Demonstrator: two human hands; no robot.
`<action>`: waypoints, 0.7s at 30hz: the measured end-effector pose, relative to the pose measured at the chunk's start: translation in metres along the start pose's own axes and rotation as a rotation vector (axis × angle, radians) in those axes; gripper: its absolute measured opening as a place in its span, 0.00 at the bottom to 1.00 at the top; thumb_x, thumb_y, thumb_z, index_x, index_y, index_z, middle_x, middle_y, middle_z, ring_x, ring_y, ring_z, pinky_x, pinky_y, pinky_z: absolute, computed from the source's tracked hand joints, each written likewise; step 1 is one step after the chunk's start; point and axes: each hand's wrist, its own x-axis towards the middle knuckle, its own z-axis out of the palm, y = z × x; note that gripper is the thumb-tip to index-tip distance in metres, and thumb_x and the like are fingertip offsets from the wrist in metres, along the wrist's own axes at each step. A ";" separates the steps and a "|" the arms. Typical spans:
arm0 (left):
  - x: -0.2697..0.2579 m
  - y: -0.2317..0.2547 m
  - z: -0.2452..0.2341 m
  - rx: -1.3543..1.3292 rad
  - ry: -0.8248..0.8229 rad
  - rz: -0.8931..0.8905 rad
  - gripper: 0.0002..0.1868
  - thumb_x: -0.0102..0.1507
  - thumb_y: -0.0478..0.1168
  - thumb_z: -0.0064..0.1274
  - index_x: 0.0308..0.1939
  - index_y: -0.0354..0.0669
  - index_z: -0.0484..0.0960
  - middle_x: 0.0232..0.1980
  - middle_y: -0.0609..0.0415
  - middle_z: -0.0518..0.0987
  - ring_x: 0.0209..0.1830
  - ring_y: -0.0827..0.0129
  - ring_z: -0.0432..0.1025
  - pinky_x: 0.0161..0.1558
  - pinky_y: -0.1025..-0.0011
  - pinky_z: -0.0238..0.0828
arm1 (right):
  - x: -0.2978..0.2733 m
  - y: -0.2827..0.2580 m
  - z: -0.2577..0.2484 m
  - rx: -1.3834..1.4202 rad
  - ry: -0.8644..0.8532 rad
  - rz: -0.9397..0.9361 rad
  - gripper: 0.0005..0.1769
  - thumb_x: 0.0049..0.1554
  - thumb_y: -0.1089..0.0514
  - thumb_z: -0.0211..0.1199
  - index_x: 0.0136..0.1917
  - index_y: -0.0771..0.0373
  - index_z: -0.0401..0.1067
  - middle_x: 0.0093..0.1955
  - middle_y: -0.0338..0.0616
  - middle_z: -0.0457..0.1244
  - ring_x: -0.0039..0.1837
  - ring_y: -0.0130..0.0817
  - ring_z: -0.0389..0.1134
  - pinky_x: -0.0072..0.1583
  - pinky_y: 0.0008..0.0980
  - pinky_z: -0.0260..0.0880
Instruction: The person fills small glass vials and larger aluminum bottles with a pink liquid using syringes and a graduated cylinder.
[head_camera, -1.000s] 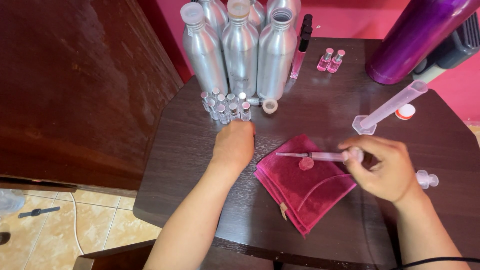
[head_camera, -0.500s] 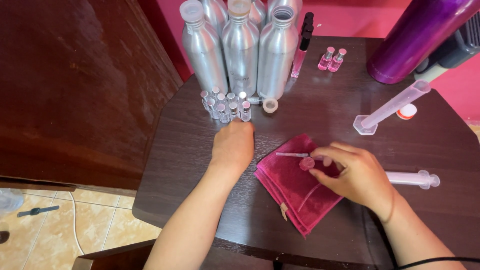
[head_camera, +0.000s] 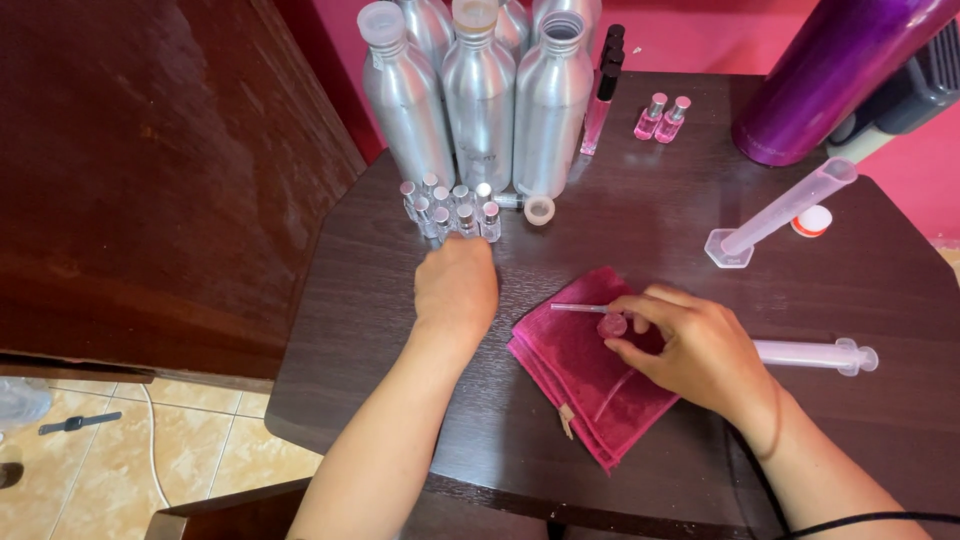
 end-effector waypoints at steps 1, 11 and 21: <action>0.001 0.002 0.001 -0.005 0.002 0.000 0.11 0.61 0.24 0.46 0.41 0.27 0.85 0.42 0.35 0.81 0.39 0.35 0.81 0.39 0.42 0.80 | 0.000 0.000 0.000 0.000 -0.001 -0.001 0.24 0.41 0.47 0.77 0.53 0.42 0.81 0.35 0.26 0.67 0.32 0.31 0.68 0.38 0.35 0.70; -0.035 0.036 -0.022 -0.611 0.159 0.587 0.06 0.55 0.38 0.58 0.34 0.43 0.87 0.30 0.41 0.83 0.38 0.40 0.80 0.39 0.49 0.79 | 0.001 0.003 0.000 0.025 -0.050 0.003 0.23 0.43 0.50 0.75 0.53 0.43 0.80 0.36 0.25 0.67 0.35 0.32 0.69 0.39 0.37 0.72; -0.031 0.042 0.000 -0.607 -0.021 0.843 0.06 0.65 0.44 0.56 0.43 0.54 0.87 0.44 0.58 0.87 0.48 0.56 0.81 0.47 0.57 0.80 | 0.000 0.005 0.003 0.027 -0.082 0.047 0.19 0.44 0.48 0.75 0.50 0.46 0.78 0.39 0.27 0.67 0.42 0.39 0.71 0.42 0.42 0.73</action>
